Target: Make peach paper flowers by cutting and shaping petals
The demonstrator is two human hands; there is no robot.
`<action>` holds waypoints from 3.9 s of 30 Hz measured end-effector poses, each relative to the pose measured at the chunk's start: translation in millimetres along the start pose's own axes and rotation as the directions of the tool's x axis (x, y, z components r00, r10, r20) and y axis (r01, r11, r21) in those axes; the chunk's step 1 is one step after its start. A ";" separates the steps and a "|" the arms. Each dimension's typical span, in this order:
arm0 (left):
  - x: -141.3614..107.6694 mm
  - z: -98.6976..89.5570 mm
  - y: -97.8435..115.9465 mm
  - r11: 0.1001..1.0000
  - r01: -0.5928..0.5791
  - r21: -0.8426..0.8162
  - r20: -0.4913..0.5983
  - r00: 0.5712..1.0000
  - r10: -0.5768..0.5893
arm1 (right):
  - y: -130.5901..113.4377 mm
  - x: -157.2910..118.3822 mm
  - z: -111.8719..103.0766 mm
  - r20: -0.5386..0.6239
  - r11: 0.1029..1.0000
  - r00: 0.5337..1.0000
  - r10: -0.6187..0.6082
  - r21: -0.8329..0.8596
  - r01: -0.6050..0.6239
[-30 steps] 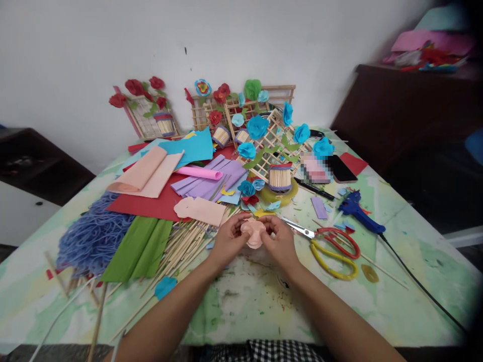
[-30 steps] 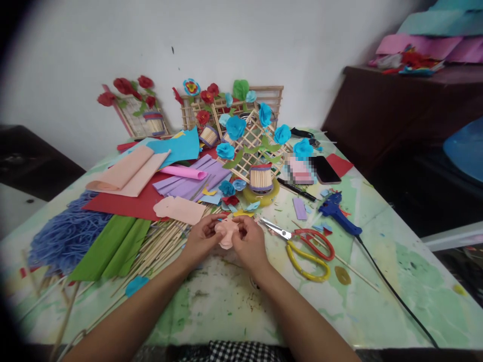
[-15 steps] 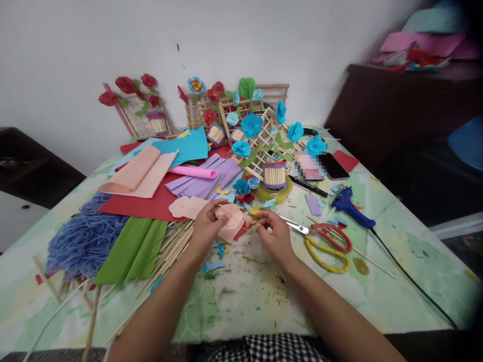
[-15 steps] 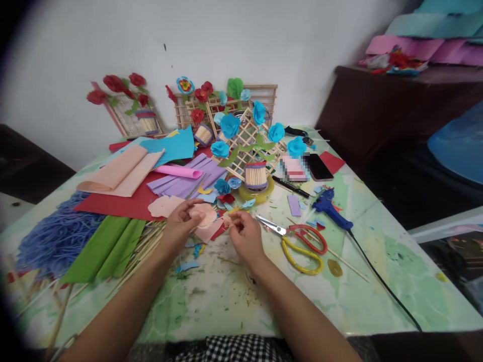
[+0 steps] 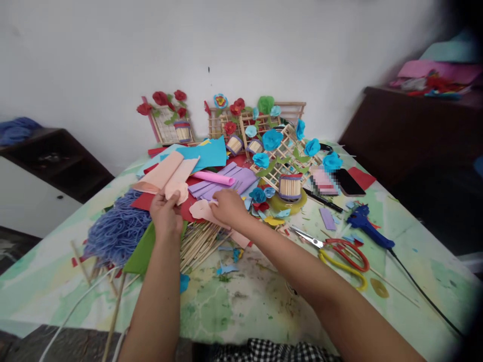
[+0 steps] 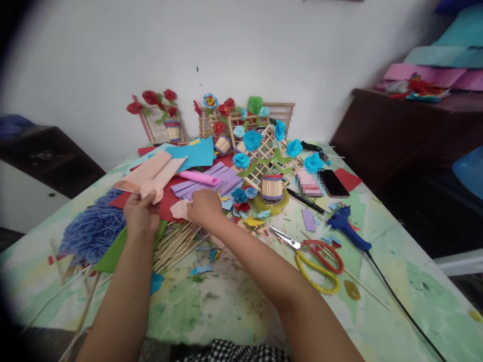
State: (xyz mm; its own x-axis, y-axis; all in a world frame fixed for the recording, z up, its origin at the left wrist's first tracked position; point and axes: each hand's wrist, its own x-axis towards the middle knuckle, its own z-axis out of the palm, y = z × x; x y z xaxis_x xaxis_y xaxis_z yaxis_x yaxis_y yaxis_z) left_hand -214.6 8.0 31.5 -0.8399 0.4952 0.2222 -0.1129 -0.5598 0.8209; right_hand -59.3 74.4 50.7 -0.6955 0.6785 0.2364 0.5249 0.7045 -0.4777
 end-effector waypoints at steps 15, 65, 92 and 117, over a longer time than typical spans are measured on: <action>-14.0 13.3 5.2 0.973 0.204 -0.110 0.166 0.969 -0.185 | 2.3 39.7 18.7 -0.084 0.872 0.983 0.165 0.478 -0.106; -130.0 53.7 -37.4 0.722 0.441 0.533 0.562 0.454 -0.691 | 83.4 -130.6 -22.9 -0.047 0.565 0.899 0.436 0.791 -0.233; -141.8 54.8 -47.2 0.703 0.477 0.528 0.442 0.553 -0.706 | 83.6 -138.0 -17.9 -0.215 0.841 0.895 0.390 0.479 -0.251; -144.8 57.1 -45.1 0.719 0.491 0.492 0.453 0.561 -0.693 | 91.1 -136.9 -11.9 -0.203 0.733 0.882 0.426 0.648 -0.205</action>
State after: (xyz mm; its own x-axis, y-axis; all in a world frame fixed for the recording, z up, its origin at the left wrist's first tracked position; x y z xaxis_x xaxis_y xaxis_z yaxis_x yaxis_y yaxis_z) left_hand -57.6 -0.5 -7.6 -0.1525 0.9666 -0.2062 -0.2320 0.1678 0.9581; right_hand 89.5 48.2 -15.1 -0.2902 0.9405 0.1769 0.2092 0.2427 -0.9473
